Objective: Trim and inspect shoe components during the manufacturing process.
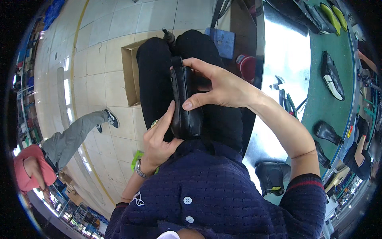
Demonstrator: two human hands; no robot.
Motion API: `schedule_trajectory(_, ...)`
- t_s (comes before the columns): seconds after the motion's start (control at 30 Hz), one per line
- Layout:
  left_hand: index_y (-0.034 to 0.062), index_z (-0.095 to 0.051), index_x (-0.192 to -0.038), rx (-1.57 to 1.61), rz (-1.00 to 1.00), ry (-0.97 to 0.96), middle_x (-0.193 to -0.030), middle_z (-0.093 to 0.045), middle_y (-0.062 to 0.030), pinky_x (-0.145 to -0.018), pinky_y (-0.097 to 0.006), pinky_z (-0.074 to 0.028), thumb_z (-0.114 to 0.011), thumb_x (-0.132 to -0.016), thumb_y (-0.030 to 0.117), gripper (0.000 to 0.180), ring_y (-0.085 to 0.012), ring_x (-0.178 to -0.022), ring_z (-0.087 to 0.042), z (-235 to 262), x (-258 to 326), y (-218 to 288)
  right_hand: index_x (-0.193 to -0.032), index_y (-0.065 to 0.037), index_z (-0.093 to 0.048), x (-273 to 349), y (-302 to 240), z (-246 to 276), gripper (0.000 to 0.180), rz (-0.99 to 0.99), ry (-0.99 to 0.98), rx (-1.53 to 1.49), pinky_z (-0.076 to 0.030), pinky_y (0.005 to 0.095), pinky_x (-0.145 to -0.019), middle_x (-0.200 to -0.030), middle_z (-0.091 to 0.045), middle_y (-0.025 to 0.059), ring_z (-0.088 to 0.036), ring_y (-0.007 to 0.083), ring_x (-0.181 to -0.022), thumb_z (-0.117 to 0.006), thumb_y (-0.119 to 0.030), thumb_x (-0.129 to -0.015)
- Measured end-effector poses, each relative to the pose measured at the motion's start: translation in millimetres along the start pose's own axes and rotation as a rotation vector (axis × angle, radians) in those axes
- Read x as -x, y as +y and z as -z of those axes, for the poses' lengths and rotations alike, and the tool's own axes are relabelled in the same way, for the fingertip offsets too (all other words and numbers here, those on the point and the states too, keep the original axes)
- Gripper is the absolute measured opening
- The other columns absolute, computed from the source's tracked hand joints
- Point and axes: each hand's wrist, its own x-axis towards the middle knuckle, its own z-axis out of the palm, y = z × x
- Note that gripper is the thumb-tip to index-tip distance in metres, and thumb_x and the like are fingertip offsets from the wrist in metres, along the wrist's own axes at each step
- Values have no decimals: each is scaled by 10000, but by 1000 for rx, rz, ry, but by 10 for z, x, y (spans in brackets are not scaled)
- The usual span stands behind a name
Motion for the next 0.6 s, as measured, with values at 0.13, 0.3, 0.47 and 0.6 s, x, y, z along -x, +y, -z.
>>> schedule_trajectory(0.13,-46,-512,-1340,-14,7,16,-1196,-633,-230,-829,-326,-547,-776,-660,36,734,-303,-990,-684,2,-62,-90,-1378,-93,-450,-123,-10,-27,787,-42,42,67,-443,387,-1040,-1208,-555,80,-489,221,-1243,-856,-230,-718)
schedule_trajectory(0.3,-28,-536,-1327,17,52,63,-1027,-688,-219,-790,-316,-546,-838,-663,122,745,-293,-893,-707,129,-256,-182,-1396,-46,-437,-339,-6,-19,733,53,117,263,-352,392,-1103,-1297,-528,105,-473,221,-1254,-799,-257,-795)
schedule_trajectory(0.47,-41,-530,-1331,419,279,113,-1049,-700,-95,-831,-274,-517,-794,-786,92,620,-120,-926,-645,619,-730,-231,-1504,-58,-276,-495,-134,-224,870,217,310,-143,-287,418,-1142,-1522,-329,127,-319,261,-1404,-772,-276,-823)
schedule_trajectory(0.6,-87,-585,-1218,623,303,105,-1026,-684,-83,-807,-231,-499,-725,-861,77,417,-106,-902,-626,1010,-1177,-315,-1530,-39,-129,-182,-49,-474,1109,376,257,325,-326,465,-1112,-1509,-283,270,-323,387,-1392,-819,-408,-744)
